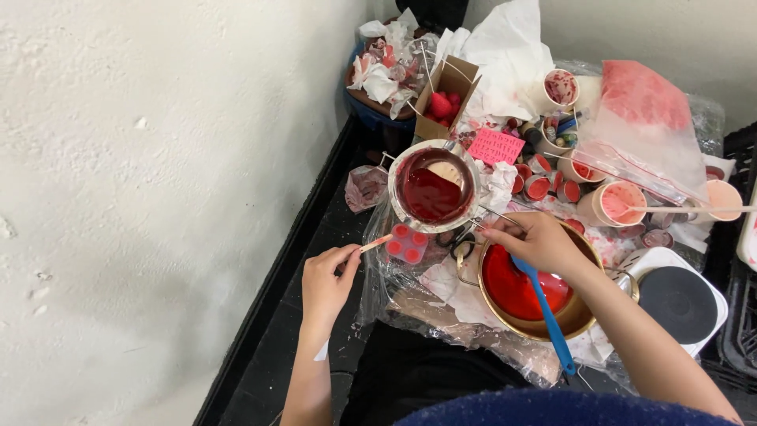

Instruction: The person dips a red wax ball on a stick into a pot of melted red wax, then stirs the wax with a blue spoon and works red wax in a metal bowl by hand. They handle a silicone mold, wooden sticks, and finished red wax pieces in a box on the work table.

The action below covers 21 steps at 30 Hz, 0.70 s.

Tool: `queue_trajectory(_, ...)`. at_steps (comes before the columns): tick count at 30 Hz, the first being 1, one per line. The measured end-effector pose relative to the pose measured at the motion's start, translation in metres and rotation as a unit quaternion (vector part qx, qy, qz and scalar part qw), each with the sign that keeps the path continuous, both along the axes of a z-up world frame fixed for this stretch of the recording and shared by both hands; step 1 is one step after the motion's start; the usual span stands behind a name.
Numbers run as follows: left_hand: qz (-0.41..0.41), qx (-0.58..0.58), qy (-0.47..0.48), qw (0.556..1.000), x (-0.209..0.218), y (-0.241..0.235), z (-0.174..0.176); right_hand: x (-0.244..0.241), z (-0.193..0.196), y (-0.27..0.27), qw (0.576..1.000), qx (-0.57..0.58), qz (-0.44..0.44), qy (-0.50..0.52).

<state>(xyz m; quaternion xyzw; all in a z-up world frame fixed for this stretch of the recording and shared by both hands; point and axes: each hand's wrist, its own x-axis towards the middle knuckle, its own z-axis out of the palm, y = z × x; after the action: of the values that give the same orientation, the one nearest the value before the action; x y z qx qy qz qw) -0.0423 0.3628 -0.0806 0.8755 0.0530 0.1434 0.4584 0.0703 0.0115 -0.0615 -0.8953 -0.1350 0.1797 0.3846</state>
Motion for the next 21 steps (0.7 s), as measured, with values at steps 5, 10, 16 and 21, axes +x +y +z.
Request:
queue_trajectory(5, 0.005, -0.001, -0.004, 1.000, 0.001, -0.003, 0.002, 0.004, -0.003, 0.008, 1.000, 0.006, 0.020, -0.017)
queue_trajectory(10, 0.002, 0.011, -0.009, 1.000, 0.002, -0.003, -0.002, 0.003, -0.001, 0.015, 0.999, -0.024, 0.024, -0.015)
queue_trajectory(16, -0.007, 0.029, -0.026, 0.999, 0.003, -0.006, -0.007, 0.004, -0.009, 0.019, 0.998, -0.032, 0.031, -0.032)
queue_trajectory(21, -0.007, 0.040, -0.011, 0.999, 0.005, -0.008, -0.004, 0.006, -0.008, 0.020, 0.998, -0.040, 0.032, -0.040)
